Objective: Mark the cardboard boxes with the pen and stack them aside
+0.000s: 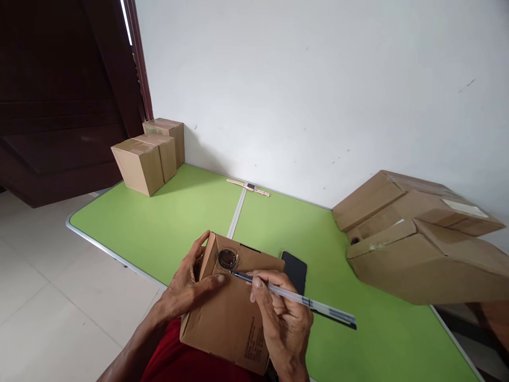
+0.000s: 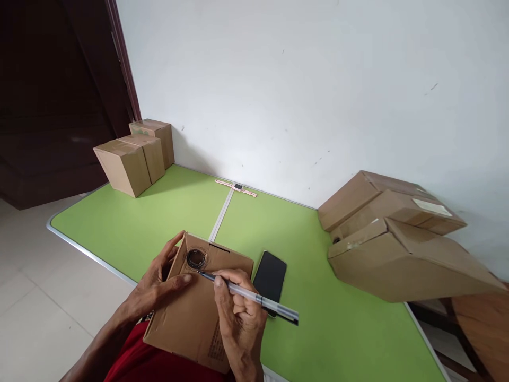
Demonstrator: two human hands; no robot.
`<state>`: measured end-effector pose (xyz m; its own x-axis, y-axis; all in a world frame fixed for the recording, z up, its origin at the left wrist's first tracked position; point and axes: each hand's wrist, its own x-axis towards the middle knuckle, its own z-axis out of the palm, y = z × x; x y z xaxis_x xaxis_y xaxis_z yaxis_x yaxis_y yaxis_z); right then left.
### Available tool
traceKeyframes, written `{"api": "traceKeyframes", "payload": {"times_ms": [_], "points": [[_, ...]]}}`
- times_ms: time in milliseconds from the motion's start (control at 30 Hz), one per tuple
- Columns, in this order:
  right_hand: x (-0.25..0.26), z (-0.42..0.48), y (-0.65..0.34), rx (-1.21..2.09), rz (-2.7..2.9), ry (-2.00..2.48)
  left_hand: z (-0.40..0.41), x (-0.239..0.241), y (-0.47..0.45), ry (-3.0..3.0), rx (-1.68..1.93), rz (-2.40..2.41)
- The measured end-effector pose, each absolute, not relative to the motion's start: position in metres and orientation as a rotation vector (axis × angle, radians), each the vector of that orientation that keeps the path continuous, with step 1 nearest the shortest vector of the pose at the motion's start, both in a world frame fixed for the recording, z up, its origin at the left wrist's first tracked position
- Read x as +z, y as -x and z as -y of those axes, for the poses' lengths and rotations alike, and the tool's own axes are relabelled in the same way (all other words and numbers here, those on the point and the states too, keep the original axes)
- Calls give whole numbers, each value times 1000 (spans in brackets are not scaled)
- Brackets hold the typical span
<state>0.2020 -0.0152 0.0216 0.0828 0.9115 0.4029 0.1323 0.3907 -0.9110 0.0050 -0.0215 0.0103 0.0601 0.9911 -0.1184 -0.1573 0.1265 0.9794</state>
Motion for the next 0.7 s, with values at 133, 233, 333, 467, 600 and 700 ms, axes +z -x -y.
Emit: {"api": "traceKeyframes", "payload": {"times_ms": [133,233,333,467,600,700], "points": [[16,9,-209,737,1308,1082,22,12,-7,-1007,1142,-1112],[18,1,-207,757,1260,1085,22,14,-10,-1002,1125,-1113],[25,-16,-206,846,1242,1004,21,14,-12,-1010,1123,-1126],[33,-60,-217,911,1195,969,15,6,-5,-995,1150,-1174],[19,-107,-228,816,1495,1413,9,0,11,-922,1168,-1270],[-4,-122,-222,772,1636,1648,5,-1,20,-892,1163,-1322]]}}
